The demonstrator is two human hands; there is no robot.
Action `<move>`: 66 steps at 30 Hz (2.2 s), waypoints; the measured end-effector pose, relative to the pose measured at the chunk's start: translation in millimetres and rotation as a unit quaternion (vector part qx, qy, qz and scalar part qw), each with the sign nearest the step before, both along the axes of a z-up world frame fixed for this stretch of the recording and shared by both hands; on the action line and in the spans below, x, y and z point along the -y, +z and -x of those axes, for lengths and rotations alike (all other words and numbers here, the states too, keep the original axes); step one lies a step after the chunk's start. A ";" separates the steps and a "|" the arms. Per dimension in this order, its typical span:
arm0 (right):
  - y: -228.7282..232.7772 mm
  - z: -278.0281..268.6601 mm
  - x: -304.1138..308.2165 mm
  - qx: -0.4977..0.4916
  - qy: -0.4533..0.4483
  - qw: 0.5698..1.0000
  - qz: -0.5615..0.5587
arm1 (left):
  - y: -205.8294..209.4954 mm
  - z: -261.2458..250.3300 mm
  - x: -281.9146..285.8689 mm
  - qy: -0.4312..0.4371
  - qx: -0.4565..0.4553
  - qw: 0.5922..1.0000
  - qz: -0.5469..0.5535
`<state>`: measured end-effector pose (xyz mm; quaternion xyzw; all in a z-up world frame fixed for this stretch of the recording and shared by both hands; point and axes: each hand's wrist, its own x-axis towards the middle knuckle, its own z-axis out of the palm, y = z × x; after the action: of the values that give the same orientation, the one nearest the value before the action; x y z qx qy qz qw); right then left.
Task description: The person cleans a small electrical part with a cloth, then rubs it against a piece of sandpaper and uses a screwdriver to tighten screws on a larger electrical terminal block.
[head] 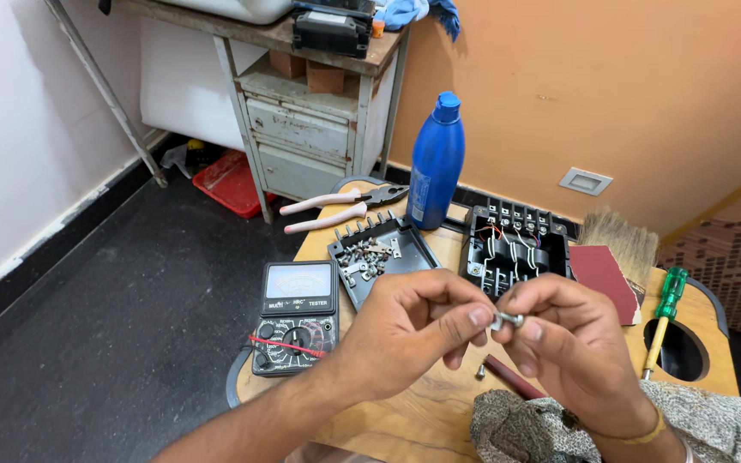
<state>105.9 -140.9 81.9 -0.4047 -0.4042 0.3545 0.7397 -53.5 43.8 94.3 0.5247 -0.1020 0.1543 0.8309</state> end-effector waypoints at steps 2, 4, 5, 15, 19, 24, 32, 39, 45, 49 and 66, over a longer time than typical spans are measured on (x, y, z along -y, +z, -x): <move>1.1 -4.5 -0.2 0.018 -0.008 1.000 0.007 | -2.6 -6.8 3.0 0.019 -0.009 1.000 -0.013; 1.4 -3.1 0.9 0.022 -0.020 0.999 0.021 | -6.2 -13.8 3.5 0.039 -0.016 0.999 -0.024; 2.0 -3.1 0.8 0.024 -0.028 0.999 0.036 | -8.4 -16.2 3.5 0.031 -0.011 0.999 -0.010; 12.0 12.8 2.4 0.197 -0.140 0.965 0.101 | -29.7 -24.6 6.7 -0.031 0.010 0.996 0.080; 21.7 20.1 -6.7 0.344 -0.169 0.920 0.079 | -31.1 -25.2 9.6 -0.052 0.012 0.988 0.143; 29.1 25.2 -12.7 0.403 -0.206 0.888 0.074 | -31.7 -26.4 13.7 0.055 -0.020 0.994 0.093; 45.6 28.5 -18.8 0.539 -0.262 0.797 0.075 | -27.1 -21.1 10.8 0.038 -0.014 0.996 0.077; 50.5 33.6 -24.0 0.616 -0.306 0.725 0.040 | -28.2 -23.1 17.4 0.044 -0.009 0.995 0.087; 51.0 30.4 -22.3 0.587 -0.286 0.757 0.031 | -36.8 -25.1 16.1 0.039 0.001 0.996 0.079; 43.2 25.3 -13.2 0.536 -0.311 0.778 0.104 | -43.3 -28.4 17.7 -0.024 -0.016 0.979 0.204; -41.3 25.1 90.1 0.650 -0.020 0.697 0.301 | -68.8 -43.5 44.3 0.096 -0.071 0.992 0.033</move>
<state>80.8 -231.0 40.7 -0.7437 -0.6478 0.0906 0.1381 -9.9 -0.5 25.5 0.5141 0.0131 0.1990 0.8342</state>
